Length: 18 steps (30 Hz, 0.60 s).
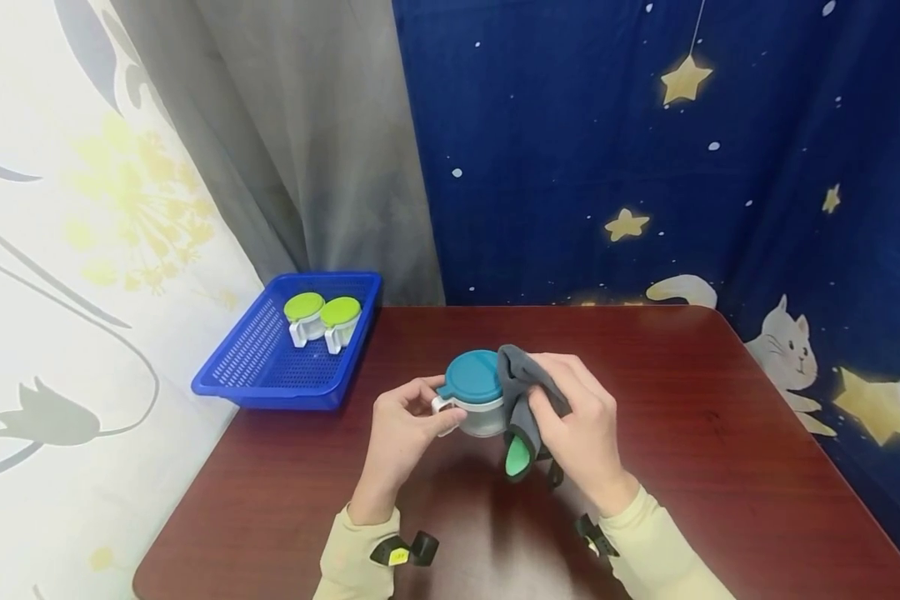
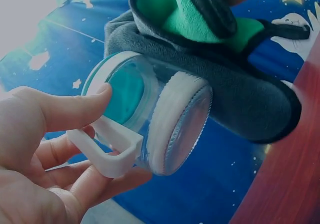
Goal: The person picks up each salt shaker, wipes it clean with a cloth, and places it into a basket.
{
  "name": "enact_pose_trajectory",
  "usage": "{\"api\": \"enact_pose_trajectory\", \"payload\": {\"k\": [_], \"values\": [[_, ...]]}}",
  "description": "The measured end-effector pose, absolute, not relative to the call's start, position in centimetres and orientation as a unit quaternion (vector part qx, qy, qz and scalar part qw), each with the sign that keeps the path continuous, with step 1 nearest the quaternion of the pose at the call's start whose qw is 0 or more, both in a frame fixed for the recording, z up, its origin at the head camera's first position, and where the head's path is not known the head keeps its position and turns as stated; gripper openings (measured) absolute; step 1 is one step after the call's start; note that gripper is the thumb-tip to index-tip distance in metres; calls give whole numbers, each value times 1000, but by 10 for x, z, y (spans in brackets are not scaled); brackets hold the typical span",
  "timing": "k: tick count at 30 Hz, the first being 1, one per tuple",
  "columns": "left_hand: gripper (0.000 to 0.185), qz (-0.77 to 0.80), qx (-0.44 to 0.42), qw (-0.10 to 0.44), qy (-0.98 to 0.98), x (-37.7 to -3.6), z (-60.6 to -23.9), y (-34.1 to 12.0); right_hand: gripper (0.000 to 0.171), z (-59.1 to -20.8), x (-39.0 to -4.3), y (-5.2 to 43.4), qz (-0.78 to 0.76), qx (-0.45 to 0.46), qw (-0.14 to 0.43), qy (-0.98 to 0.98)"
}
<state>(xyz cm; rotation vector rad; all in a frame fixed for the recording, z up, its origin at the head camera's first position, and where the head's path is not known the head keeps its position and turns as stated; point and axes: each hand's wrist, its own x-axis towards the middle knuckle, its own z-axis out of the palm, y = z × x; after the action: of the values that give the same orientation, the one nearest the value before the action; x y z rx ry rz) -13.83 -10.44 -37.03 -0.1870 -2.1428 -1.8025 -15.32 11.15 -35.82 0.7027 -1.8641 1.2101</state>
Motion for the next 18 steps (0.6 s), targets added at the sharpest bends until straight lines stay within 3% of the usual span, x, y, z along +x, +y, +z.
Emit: {"api": "enact_pose_trajectory", "payload": {"k": [18], "values": [[25,-664,-46,175,-726,-148,-385,-114,38,-401,-179,126,383,329,410,-760]]}}
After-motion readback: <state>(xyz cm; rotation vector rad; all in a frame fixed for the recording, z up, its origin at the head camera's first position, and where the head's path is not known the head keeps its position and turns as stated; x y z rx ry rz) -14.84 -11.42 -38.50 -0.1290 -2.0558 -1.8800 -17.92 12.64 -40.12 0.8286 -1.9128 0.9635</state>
